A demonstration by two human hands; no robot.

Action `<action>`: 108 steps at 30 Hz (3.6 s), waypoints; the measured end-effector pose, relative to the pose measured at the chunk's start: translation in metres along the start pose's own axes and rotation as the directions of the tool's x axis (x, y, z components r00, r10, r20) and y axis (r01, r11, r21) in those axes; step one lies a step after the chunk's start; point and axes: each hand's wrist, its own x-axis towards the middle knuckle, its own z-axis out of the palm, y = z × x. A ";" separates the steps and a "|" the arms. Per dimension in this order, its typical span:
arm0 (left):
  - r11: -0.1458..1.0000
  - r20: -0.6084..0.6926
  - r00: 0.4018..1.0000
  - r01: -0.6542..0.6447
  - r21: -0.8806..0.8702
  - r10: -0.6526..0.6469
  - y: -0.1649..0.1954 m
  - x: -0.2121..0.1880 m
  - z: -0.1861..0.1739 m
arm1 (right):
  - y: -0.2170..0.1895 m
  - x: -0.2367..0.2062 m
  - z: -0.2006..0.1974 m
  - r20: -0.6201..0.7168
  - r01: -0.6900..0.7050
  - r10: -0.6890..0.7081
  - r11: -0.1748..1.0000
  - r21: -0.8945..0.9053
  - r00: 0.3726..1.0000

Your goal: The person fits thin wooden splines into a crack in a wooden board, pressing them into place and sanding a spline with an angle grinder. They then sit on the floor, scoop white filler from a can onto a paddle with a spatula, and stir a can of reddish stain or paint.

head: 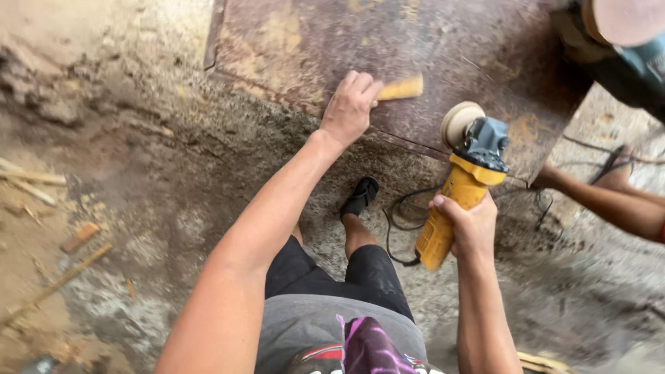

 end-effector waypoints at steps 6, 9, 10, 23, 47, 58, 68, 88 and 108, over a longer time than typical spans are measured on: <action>0.955 0.132 0.960 -0.217 -0.201 0.246 0.021 -0.005 0.022 | 0.068 -0.051 -0.061 -0.129 -0.042 0.071 0.975 0.216 0.989; 0.882 0.230 0.871 -0.360 -0.304 0.435 0.038 -0.017 0.040 | 0.116 -0.088 -0.070 -0.133 -0.091 0.155 0.915 0.392 0.979; 0.875 0.235 0.865 -0.360 -0.324 0.444 0.042 -0.020 0.047 | 0.132 -0.096 -0.069 -0.123 -0.087 0.157 0.890 0.447 0.980; 0.825 0.299 0.785 -0.431 -0.366 0.542 0.046 -0.029 0.072 | 0.195 -0.069 -0.028 0.205 -0.194 -0.027 0.230 0.954 0.978; 0.782 0.192 0.845 0.534 -0.320 -0.498 0.041 -0.024 0.061 | 0.164 -0.108 -0.051 0.128 -0.118 0.019 0.545 0.830 0.992; 0.844 0.249 0.898 -0.202 -0.497 0.362 0.125 -0.125 -0.046 | 0.088 -0.054 -0.041 -0.075 0.031 0.007 0.865 0.501 0.997; 0.922 0.195 0.908 -0.334 -0.194 0.370 0.127 -0.195 -0.031 | 0.042 -0.010 0.030 -0.037 0.126 -0.121 0.917 0.378 0.992; -0.222 0.710 0.678 0.675 -0.704 -0.192 0.063 -0.133 -0.034 | 0.005 -0.003 0.091 0.396 0.204 -0.254 0.965 0.164 0.883; 0.627 -0.053 0.625 0.777 -0.052 -0.779 0.113 0.030 0.047 | -0.029 0.036 -0.034 -0.093 0.422 -0.615 0.635 -0.647 0.783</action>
